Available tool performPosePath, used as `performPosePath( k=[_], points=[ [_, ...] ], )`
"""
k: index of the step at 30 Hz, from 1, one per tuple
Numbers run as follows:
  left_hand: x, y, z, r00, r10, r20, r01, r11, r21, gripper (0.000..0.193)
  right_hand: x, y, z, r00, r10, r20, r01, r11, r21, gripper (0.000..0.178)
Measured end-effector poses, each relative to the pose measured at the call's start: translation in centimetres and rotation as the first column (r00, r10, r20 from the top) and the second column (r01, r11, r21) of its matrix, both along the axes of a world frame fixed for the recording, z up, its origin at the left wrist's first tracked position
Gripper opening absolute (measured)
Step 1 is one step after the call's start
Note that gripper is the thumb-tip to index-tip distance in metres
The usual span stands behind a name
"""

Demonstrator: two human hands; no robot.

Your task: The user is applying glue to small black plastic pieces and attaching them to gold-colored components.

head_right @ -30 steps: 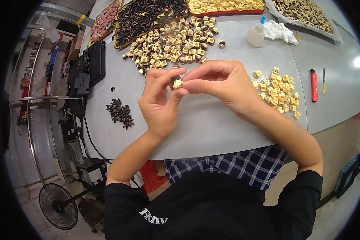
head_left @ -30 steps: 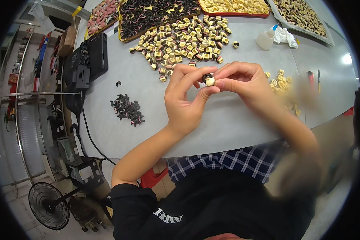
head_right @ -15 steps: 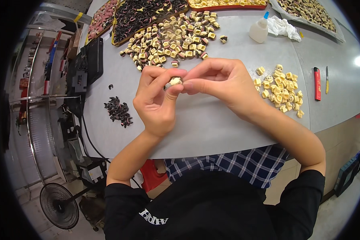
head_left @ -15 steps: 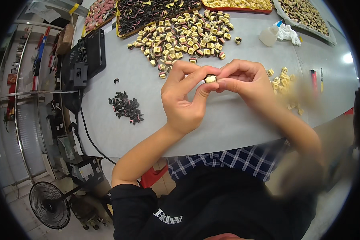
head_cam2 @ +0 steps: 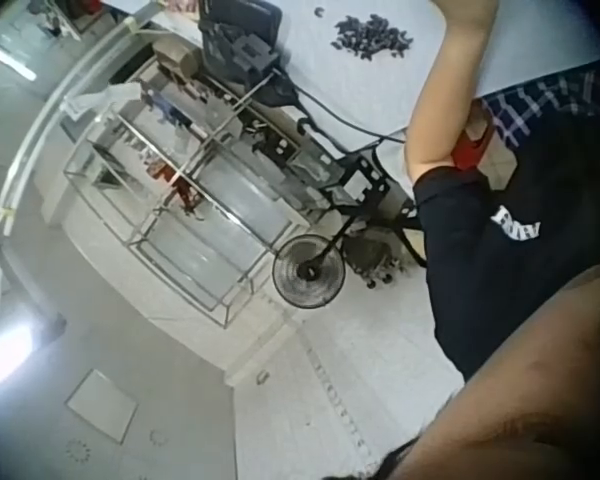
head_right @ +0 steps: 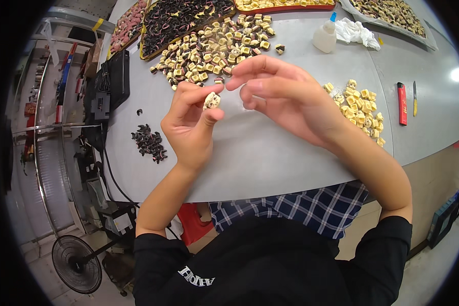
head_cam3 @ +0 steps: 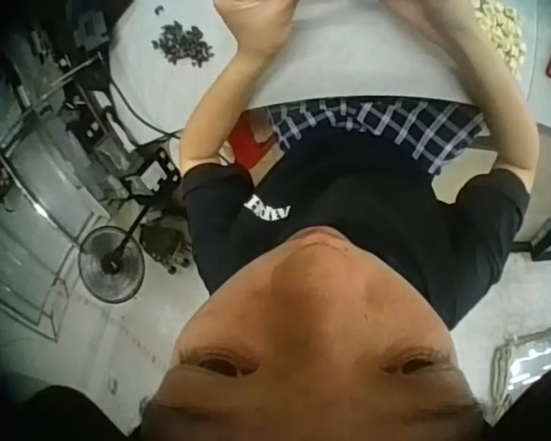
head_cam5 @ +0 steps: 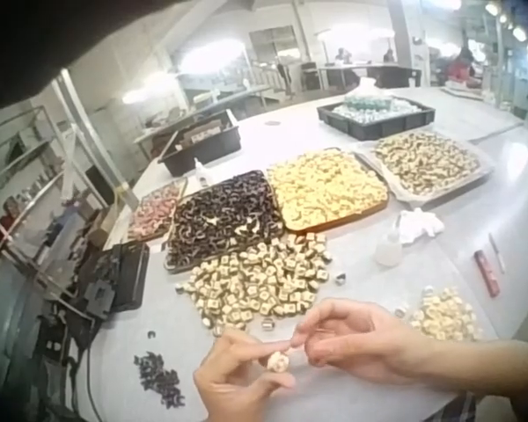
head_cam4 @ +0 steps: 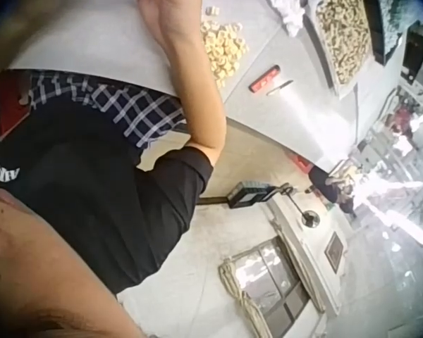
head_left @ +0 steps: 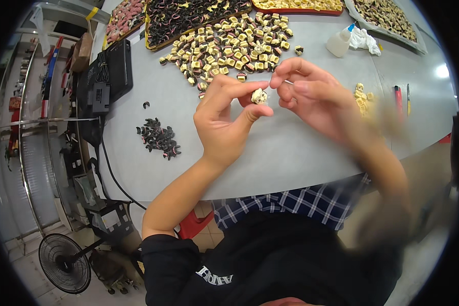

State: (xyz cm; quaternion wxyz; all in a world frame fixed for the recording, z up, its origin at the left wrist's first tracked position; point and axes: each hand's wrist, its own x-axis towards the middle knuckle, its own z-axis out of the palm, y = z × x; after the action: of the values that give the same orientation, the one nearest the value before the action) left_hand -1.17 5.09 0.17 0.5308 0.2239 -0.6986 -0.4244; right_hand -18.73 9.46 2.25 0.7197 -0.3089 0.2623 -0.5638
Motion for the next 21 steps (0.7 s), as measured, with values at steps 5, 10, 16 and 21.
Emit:
performPosePath(
  k=[5,10,16,21],
  points=[
    [-0.22,0.53,0.64,0.999,0.018,0.027,-0.022,0.989,0.144,0.02,-0.69,-0.25,-0.3,0.98,0.089,0.18,-0.089,0.996,-0.007,0.035],
    [0.0,0.59,0.66,1.0,0.0,0.027,-0.004,0.992,0.124,0.011,-0.82,-0.24,-0.19,0.966,0.12,0.228,-0.118,0.993,-0.024,0.037],
    [0.21,0.78,0.46,0.997,-0.005,0.082,0.0,0.998,0.061,0.012,-0.67,-0.21,-0.38,0.972,0.114,0.207,-0.112,0.994,-0.021,0.037],
    [0.25,0.76,0.7,0.996,-0.055,0.07,0.051,0.997,0.06,0.013,-0.62,-0.17,-0.36,0.98,0.108,0.165,-0.106,0.994,-0.026,0.038]
  ],
)
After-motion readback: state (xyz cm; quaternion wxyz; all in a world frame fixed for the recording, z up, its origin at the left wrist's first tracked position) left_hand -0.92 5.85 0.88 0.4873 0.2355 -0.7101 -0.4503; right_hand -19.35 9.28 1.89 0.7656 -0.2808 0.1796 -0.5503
